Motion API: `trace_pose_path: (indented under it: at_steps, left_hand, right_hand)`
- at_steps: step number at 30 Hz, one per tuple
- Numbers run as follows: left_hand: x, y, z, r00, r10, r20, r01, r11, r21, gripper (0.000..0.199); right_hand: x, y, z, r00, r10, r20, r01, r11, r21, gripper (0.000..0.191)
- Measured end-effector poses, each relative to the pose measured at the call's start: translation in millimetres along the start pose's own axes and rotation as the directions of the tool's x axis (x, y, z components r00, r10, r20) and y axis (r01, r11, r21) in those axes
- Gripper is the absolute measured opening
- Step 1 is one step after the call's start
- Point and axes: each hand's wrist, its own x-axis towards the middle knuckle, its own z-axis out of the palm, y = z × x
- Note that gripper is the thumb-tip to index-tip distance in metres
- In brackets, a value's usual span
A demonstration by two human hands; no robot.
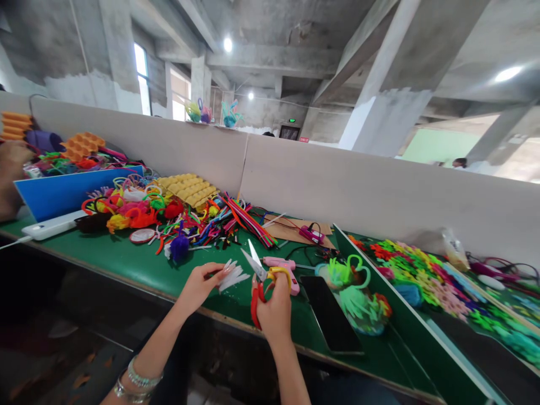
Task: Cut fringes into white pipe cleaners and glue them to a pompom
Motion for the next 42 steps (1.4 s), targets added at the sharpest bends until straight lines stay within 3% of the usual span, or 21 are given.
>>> trace_pose_path:
  at_steps: [4,11,20,35,42]
  left_hand:
    - [2,-5,1.4,0.999,-0.053,-0.013,0.050,0.983,-0.176,0.039]
    - [3,-4,0.3,1.000,0.026,0.014,-0.022,0.977,-0.213,0.042]
    - [-3,6,2.0,0.984,0.123,0.128,-0.111,0.989,-0.094,0.040]
    - [-9,9,3.5,0.981,0.098,0.168,-0.109,0.992,0.063,0.041]
    - [-10,11,4.5,0.982,0.086,0.168,-0.090,0.996,0.015,0.043]
  right_hand:
    - [-4,3,3,0.989,-0.092,0.111,0.117,0.962,-0.245,0.027]
    - [-6,1,7,0.968,-0.141,0.206,0.213,0.897,-0.386,0.024]
    - [-6,2,6,0.971,-0.118,0.210,0.195,0.895,-0.401,0.024]
    - [-6,-5,2,0.965,-0.056,0.255,0.165,0.888,-0.429,0.023]
    - [-6,-8,2,0.957,-0.027,0.290,0.149,0.900,-0.409,0.019]
